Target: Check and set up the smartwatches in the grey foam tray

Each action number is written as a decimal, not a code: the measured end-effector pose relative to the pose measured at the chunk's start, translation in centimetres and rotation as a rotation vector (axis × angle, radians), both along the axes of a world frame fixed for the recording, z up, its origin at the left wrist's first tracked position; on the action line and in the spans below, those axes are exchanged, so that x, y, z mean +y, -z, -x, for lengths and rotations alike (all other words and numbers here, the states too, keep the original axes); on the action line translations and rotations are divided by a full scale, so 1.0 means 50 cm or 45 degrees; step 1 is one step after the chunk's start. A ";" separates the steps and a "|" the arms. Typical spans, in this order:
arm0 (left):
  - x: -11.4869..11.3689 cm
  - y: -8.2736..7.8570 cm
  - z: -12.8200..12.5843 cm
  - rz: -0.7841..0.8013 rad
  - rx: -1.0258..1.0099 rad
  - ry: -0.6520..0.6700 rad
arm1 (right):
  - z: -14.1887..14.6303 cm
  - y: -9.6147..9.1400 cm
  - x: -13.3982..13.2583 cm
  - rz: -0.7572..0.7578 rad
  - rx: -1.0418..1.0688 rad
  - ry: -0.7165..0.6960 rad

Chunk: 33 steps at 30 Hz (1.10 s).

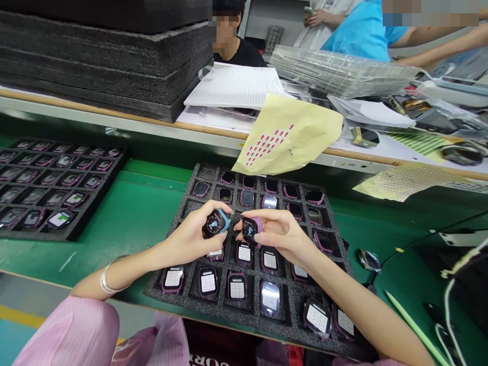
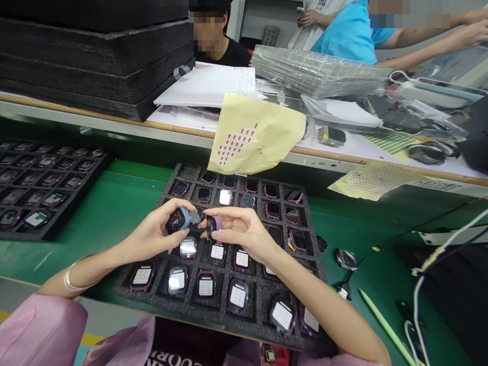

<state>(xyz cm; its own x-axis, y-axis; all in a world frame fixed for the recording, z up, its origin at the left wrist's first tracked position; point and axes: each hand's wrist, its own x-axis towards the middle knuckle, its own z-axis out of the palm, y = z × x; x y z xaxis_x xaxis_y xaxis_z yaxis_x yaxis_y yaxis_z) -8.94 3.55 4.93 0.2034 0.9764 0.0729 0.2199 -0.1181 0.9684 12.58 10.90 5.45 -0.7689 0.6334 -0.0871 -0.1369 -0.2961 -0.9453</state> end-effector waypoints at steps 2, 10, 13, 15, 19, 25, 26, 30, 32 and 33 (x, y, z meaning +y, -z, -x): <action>0.003 0.005 -0.002 0.052 -0.044 -0.002 | 0.002 0.003 0.000 0.006 -0.030 -0.004; 0.022 0.010 0.008 0.424 -0.584 0.023 | 0.003 0.009 0.012 0.286 -0.047 -0.035; 0.025 0.009 0.015 0.548 -0.713 0.025 | 0.005 0.015 0.012 0.346 -0.042 0.017; 0.026 0.010 0.016 0.547 -0.733 0.027 | 0.007 0.021 0.012 0.338 -0.052 0.078; 0.028 0.016 0.010 0.478 -0.681 0.054 | 0.011 0.028 0.010 0.269 -0.068 0.152; 0.025 0.022 0.008 0.401 -0.641 0.113 | 0.009 0.029 0.002 0.151 -0.105 0.164; 0.025 0.023 0.009 0.399 -0.634 0.117 | 0.008 0.030 0.002 0.135 -0.108 0.162; 0.023 0.025 0.008 0.391 -0.601 0.118 | 0.004 0.038 0.002 0.069 -0.112 0.148; 0.022 0.024 0.007 0.388 -0.594 0.112 | 0.004 0.040 0.002 0.038 -0.116 0.148; 0.022 0.024 0.006 0.388 -0.593 0.106 | 0.004 0.041 0.001 0.021 -0.122 0.152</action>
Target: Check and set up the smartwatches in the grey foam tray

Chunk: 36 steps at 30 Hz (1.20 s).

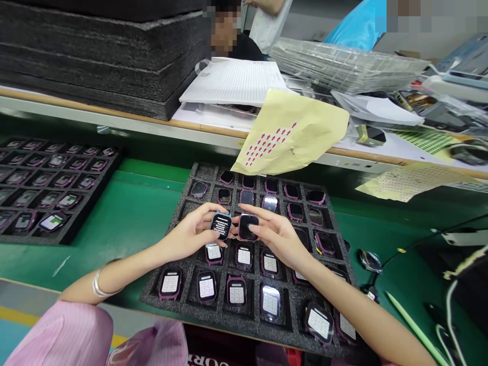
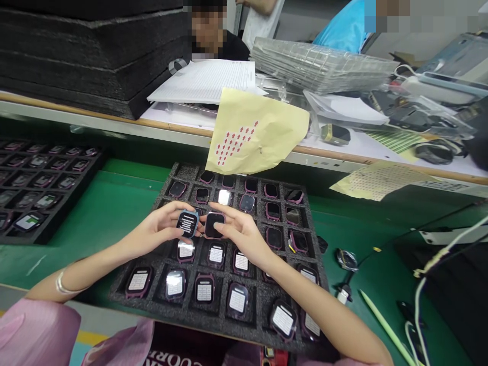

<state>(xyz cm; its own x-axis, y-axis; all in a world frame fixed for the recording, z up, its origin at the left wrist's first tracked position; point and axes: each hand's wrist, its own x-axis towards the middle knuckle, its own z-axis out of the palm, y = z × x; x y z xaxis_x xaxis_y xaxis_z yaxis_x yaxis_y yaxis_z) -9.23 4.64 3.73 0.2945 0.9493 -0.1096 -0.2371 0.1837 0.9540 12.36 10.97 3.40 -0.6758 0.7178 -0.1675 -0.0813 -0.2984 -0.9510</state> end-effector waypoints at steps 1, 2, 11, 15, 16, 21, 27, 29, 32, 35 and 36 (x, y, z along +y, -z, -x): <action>0.000 -0.001 -0.001 0.003 0.000 -0.004 | 0.001 0.000 -0.001 -0.020 -0.009 0.006; 0.000 -0.001 -0.002 0.007 -0.001 -0.007 | 0.002 0.000 -0.002 -0.041 -0.021 0.013; 0.002 -0.002 -0.009 0.039 0.007 -0.035 | 0.004 -0.001 -0.005 -0.068 -0.049 0.029; 0.002 -0.001 -0.009 0.057 -0.007 -0.058 | 0.003 0.001 -0.001 -0.061 -0.032 0.028; 0.002 -0.001 -0.009 0.057 -0.014 -0.059 | 0.002 0.001 0.001 -0.067 -0.038 0.026; -0.002 -0.003 -0.004 0.040 -0.043 -0.029 | 0.002 -0.001 0.006 -0.044 -0.026 -0.001; -0.021 0.005 0.017 0.012 -0.011 0.003 | 0.008 0.010 0.011 -0.053 0.006 -0.113; -0.029 0.008 0.026 0.013 0.018 0.007 | 0.014 0.015 0.013 -0.039 -0.007 -0.126; -0.038 0.007 0.036 0.019 0.076 -0.034 | 0.026 0.018 0.015 -0.011 -0.049 -0.153; -0.039 -0.002 0.039 0.017 0.138 -0.105 | 0.037 0.013 0.013 -0.017 -0.086 -0.168; -0.037 -0.005 0.038 0.010 0.158 -0.126 | 0.040 0.010 0.012 -0.025 -0.093 -0.162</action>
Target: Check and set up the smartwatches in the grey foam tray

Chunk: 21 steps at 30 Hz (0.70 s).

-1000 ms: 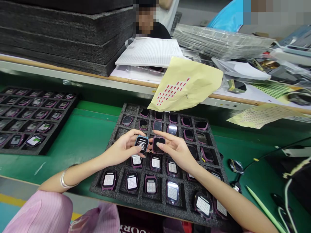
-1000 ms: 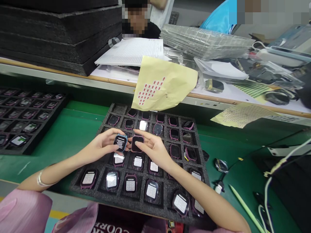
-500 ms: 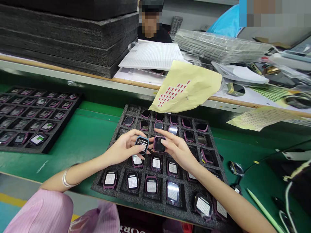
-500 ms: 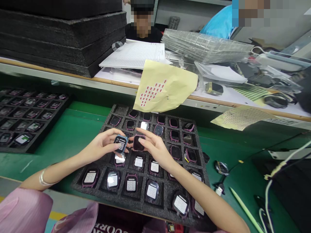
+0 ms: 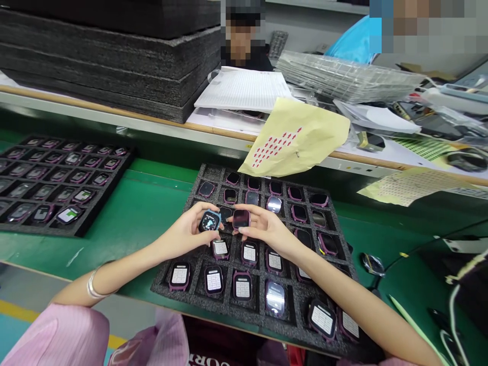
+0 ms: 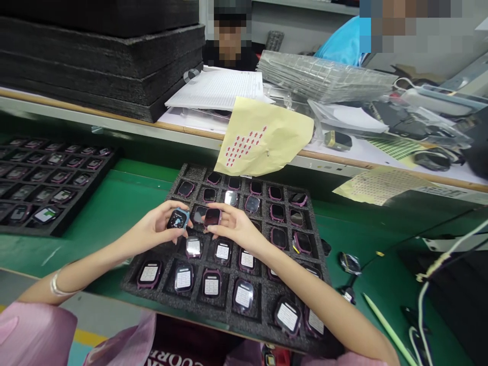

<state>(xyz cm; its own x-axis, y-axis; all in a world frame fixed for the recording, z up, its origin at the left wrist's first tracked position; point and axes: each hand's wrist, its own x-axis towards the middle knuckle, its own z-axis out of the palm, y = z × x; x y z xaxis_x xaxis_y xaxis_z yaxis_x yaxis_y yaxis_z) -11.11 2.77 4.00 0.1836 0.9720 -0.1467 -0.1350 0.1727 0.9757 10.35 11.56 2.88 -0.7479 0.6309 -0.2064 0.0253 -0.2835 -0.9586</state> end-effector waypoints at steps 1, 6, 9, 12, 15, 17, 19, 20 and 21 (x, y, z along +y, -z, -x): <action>0.002 -0.004 -0.002 -0.009 0.020 -0.018 | 0.002 -0.003 -0.002 -0.007 -0.005 0.012; 0.017 -0.015 -0.019 -0.053 0.015 -0.041 | 0.000 -0.012 -0.012 0.080 0.068 0.062; 0.023 -0.015 -0.030 -0.057 -0.011 -0.040 | -0.008 -0.010 -0.017 0.174 0.104 0.013; 0.025 -0.011 -0.038 -0.027 -0.011 -0.031 | -0.014 -0.009 -0.019 0.180 0.024 0.020; 0.026 -0.005 -0.041 -0.002 0.004 -0.022 | -0.018 -0.012 -0.021 0.217 0.013 0.076; 0.026 -0.002 -0.041 0.004 0.011 -0.023 | -0.020 -0.017 -0.022 0.316 0.076 0.097; 0.027 0.000 -0.040 0.006 0.007 -0.022 | -0.023 -0.021 -0.023 0.416 0.139 0.086; 0.027 0.001 -0.040 0.008 0.004 -0.017 | -0.025 -0.022 -0.023 0.441 0.159 0.073; 0.027 0.001 -0.040 0.011 0.005 -0.012 | -0.027 -0.021 -0.023 0.448 0.170 0.051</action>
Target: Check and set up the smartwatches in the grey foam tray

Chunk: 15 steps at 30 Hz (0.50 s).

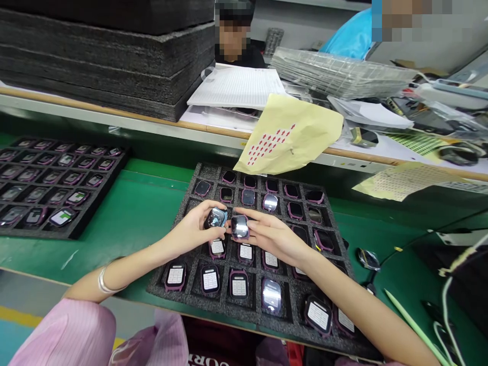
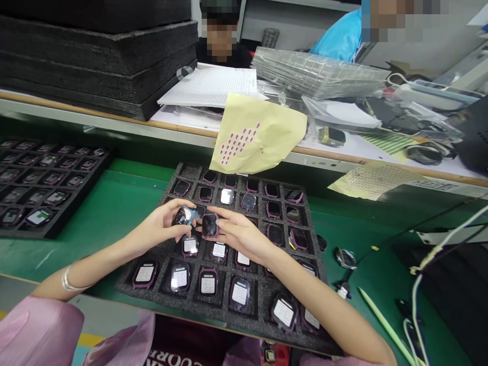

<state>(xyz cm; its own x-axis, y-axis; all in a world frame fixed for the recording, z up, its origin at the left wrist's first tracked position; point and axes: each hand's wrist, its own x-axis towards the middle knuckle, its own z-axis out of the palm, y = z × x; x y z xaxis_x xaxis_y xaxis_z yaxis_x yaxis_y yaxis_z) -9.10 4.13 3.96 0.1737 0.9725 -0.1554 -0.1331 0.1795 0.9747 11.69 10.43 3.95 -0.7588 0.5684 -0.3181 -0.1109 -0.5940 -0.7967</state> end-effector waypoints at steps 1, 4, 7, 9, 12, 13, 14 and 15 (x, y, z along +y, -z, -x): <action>0.000 0.000 0.000 0.001 0.004 0.003 | -0.002 0.001 0.001 -0.008 0.007 -0.024; -0.001 -0.003 -0.001 0.005 0.015 0.004 | -0.006 0.007 0.005 -0.080 0.017 -0.100; -0.003 -0.005 -0.003 0.003 0.036 0.003 | -0.010 0.012 0.009 -0.204 0.028 -0.095; -0.005 -0.003 -0.003 -0.021 0.078 0.006 | -0.012 0.013 0.010 -0.270 0.017 -0.054; -0.009 0.003 -0.003 -0.078 0.159 0.025 | -0.015 0.012 0.009 -0.294 -0.006 -0.028; -0.011 0.005 -0.003 -0.095 0.182 0.031 | -0.015 0.011 0.008 -0.287 -0.007 -0.038; -0.013 0.007 -0.003 -0.110 0.205 0.038 | -0.015 0.010 0.008 -0.276 -0.005 -0.054; -0.014 0.008 -0.003 -0.126 0.225 0.041 | -0.015 0.009 0.007 -0.264 -0.001 -0.068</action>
<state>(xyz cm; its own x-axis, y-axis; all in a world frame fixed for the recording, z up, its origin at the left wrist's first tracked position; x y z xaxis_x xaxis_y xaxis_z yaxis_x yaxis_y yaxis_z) -8.93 3.43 3.55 0.1836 0.9789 -0.0898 0.0457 0.0827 0.9955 12.45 10.76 3.51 -0.7895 0.5805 -0.1990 -0.0830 -0.4224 -0.9026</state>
